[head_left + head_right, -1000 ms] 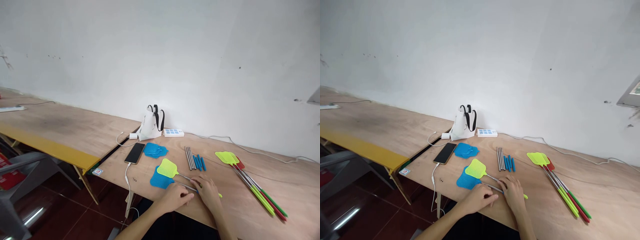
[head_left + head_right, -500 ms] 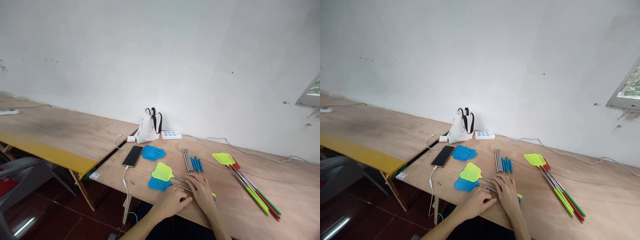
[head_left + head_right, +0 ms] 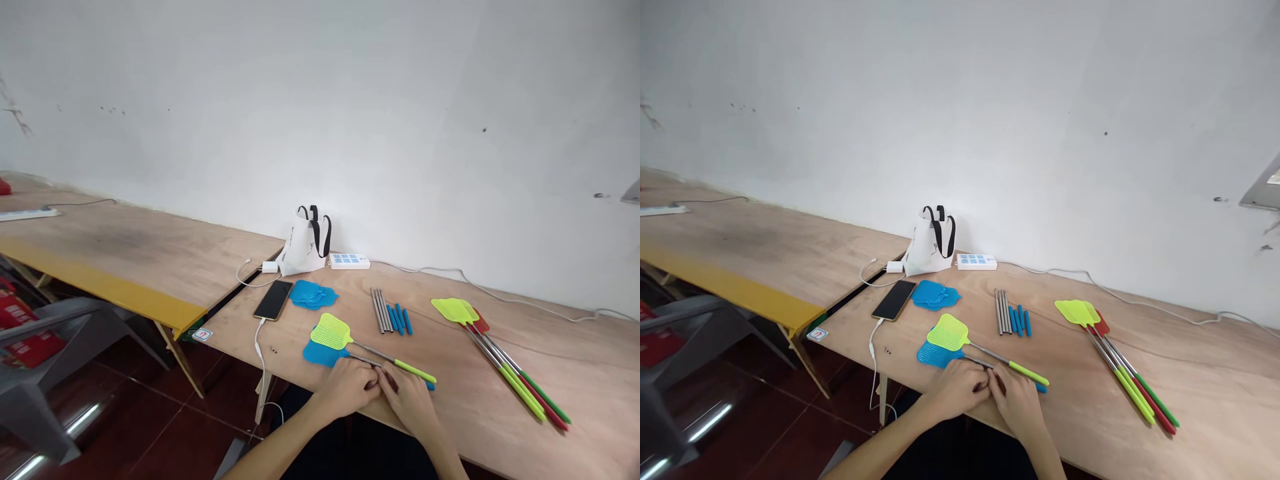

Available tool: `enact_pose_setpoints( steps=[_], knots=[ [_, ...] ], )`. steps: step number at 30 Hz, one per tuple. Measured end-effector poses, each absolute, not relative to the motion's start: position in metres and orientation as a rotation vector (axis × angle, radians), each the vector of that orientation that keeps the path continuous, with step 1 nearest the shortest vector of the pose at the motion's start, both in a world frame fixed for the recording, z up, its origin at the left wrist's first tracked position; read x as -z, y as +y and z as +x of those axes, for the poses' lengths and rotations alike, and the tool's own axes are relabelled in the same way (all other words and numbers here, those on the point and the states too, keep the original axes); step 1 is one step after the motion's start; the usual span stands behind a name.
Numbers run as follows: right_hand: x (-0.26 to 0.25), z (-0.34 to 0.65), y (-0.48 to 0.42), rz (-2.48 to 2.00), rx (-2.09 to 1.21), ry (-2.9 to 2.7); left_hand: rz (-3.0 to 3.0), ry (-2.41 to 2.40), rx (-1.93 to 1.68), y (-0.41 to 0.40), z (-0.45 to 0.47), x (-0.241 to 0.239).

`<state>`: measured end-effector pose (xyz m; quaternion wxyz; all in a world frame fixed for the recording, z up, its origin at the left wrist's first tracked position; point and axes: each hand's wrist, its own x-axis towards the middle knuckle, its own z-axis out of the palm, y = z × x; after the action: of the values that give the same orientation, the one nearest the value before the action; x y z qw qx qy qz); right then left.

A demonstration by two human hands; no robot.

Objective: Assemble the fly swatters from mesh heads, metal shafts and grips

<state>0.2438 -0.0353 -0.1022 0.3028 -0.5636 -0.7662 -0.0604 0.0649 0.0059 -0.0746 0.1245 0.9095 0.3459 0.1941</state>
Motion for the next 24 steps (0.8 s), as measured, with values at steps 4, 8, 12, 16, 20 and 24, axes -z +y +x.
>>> enact_pose_setpoints(
  steps=[4, 8, 12, 16, 20, 24],
  knots=[
    [0.105, 0.243, -0.034, -1.5, 0.131, -2.03, 2.648, 0.942, -0.51, 0.01, 0.063, 0.07],
    [0.105, 0.242, -0.034, -1.516, 0.103, -2.038, 2.644, 0.93, -0.501, 0.012, 0.061, 0.067],
    [0.105, 0.241, -0.034, -1.53, 0.092, -2.032, 2.677, 0.939, -0.527, 0.01, 0.062, 0.067],
    [0.104, 0.241, -0.033, -1.532, 0.107, -2.028, 2.676, 0.968, -0.495, 0.008, 0.062, 0.063],
    [0.101, 0.24, -0.034, -1.529, 0.115, -2.04, 2.666, 0.98, -0.483, 0.006, 0.063, 0.059],
    [0.099, 0.239, -0.034, -1.519, 0.099, -2.044, 2.673, 0.974, -0.508, 0.006, 0.062, 0.059]
  ],
)
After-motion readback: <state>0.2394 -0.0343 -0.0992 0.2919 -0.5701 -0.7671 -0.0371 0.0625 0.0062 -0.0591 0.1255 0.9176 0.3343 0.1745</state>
